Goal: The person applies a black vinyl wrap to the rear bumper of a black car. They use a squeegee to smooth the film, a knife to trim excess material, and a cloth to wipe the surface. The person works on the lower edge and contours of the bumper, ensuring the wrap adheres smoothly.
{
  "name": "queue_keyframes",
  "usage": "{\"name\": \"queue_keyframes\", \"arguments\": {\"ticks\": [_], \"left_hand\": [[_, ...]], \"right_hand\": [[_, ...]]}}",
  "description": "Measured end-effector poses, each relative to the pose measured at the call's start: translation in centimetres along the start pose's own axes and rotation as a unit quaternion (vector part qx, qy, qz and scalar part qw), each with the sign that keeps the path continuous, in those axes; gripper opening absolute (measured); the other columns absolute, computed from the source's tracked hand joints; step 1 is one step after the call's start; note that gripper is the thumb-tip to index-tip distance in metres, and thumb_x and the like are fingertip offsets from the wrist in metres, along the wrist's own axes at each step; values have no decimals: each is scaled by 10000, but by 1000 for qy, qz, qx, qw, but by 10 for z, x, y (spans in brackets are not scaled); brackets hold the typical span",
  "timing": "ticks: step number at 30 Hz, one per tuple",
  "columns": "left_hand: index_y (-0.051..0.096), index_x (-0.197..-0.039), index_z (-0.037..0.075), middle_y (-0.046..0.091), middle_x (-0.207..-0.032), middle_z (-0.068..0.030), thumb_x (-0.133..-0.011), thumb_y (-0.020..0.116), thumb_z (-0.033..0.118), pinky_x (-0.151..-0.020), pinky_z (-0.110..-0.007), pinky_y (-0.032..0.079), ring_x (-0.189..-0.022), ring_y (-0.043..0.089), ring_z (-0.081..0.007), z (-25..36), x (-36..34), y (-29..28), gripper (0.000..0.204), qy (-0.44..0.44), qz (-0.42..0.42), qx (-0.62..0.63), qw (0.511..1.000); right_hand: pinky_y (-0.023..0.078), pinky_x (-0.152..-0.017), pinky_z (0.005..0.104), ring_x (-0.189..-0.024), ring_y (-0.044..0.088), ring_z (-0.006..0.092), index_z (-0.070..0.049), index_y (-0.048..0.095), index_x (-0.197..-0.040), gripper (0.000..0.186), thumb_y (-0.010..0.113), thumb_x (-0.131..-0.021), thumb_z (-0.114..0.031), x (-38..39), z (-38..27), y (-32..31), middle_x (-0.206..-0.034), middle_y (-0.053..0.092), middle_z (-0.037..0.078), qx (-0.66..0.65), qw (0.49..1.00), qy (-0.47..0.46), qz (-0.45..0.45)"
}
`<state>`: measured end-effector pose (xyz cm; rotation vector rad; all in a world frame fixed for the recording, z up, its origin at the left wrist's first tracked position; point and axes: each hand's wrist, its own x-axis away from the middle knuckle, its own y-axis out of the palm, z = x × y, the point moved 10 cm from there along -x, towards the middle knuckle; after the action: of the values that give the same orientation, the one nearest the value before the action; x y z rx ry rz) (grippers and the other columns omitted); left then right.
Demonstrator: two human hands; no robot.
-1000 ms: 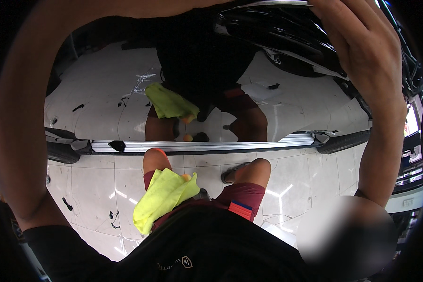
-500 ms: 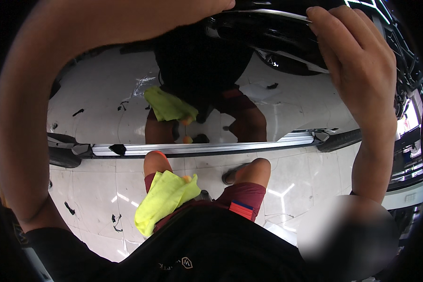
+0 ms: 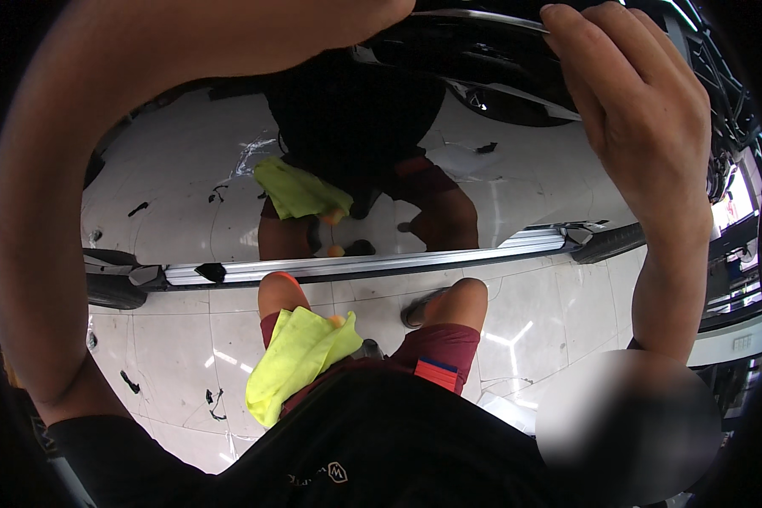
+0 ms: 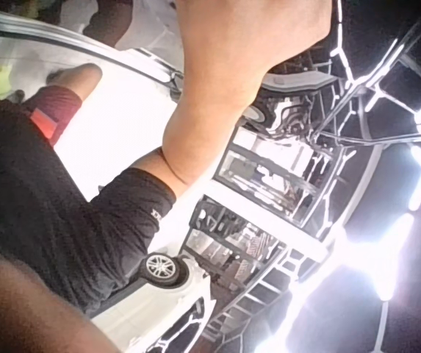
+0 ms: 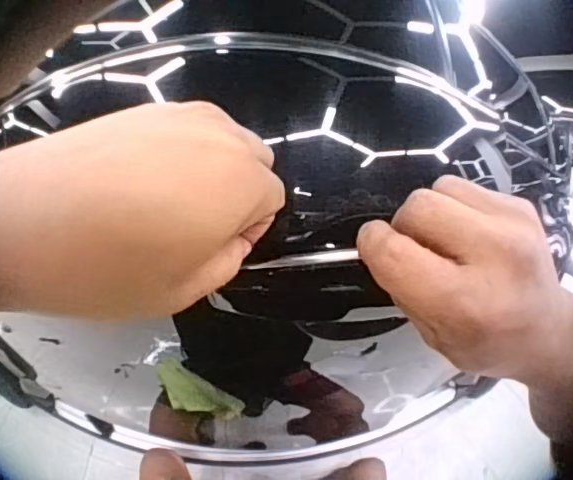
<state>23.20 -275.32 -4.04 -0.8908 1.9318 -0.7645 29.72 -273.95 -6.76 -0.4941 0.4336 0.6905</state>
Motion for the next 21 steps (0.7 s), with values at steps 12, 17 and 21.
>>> {"name": "queue_keyframes", "arguments": {"ticks": [12,17,21], "left_hand": [[626,-722,-11,625,-722,-167,-809,583,71,-710,-401,504,-749,631,-338,18,-6,-1,127,-14,-18,-11,1000],[625,-721,-10,624,-724,-167,-809,582,74,-712,-402,504,-752,631,-340,17,-19,13,129,1,-14,5,1000],[624,-720,-10,624,-726,-167,-809,582,76,-714,-404,503,-755,631,-341,19,-15,0,131,-18,-31,-17,999]], "right_hand": [[417,-475,303,-572,509,181,-21,631,-847,155,662,-696,-37,23,11,-3,-691,502,46,-11,1000,13,16],[400,-472,299,-568,486,179,-35,621,-836,143,642,-702,-79,22,11,5,-684,471,35,53,996,33,-70],[395,-472,299,-568,478,179,-39,617,-830,134,639,-707,-89,18,9,-7,-682,460,30,55,998,12,-34]]}}
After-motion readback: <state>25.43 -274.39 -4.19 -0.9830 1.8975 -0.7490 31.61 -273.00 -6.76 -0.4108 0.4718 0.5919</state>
